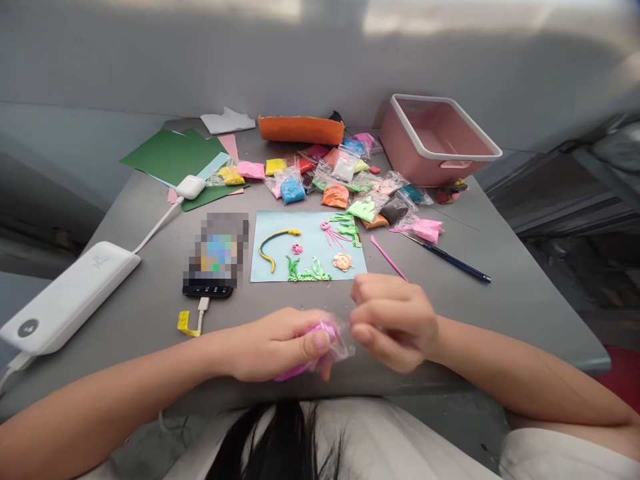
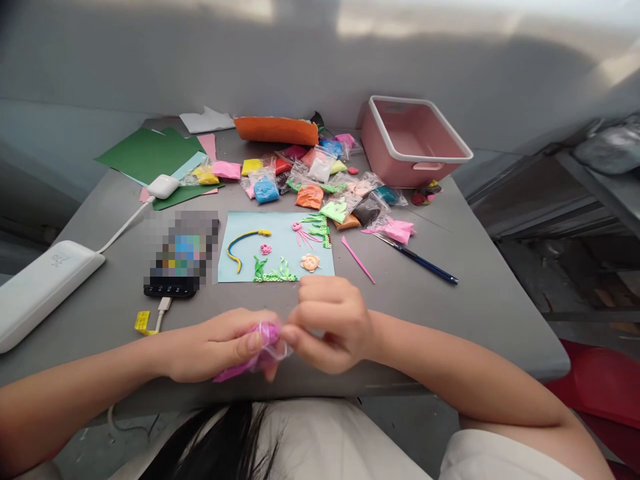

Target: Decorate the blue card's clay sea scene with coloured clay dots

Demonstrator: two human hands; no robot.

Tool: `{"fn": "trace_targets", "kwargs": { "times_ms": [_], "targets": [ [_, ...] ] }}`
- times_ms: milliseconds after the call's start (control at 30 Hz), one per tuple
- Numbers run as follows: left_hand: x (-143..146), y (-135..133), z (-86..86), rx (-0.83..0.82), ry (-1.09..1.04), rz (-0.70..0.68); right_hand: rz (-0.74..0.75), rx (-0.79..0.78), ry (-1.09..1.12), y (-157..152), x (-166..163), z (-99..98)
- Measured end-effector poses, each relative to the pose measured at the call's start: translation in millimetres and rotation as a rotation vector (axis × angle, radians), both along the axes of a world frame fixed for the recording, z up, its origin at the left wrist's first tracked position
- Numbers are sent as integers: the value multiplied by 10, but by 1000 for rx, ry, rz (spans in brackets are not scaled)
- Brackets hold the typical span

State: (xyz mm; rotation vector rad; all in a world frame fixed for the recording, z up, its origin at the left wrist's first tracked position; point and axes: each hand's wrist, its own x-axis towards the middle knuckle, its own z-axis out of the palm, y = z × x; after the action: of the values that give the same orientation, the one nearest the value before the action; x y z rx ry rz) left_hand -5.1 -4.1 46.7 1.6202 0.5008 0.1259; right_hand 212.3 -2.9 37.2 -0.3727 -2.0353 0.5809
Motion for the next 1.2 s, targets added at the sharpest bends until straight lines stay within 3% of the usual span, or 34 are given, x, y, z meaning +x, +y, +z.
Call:
{"fn": "trace_targets", "kwargs": {
  "times_ms": [133,233,367,500,667,833,967,1200],
  "targets": [
    [4,-14,3,-111,-59,-161,87,269,-26,-24,-22,-8],
    [11,-31,-39,-171,-98,-136,70,324,-65,-4,-37,-52],
    [17,-25,-102,-391,-185,-47,0,396,-43,35,-39,-105],
    [29,6,-151,-512,-280,-29,-16,283,-35,28,-78,-152],
    [14,15,-184,-453,-143,-18,117,81,19,21,-135,-185],
    [-36,53,-89,-382,-135,24,166,-14,-53,32,-76,-88],
    [-84,109,-25,-385,-170,25,112,-21,-139,-2,-52,-62],
    [-104,77,-112,-473,-92,-56,151,60,-122,6,-85,-158]
  ]
}}
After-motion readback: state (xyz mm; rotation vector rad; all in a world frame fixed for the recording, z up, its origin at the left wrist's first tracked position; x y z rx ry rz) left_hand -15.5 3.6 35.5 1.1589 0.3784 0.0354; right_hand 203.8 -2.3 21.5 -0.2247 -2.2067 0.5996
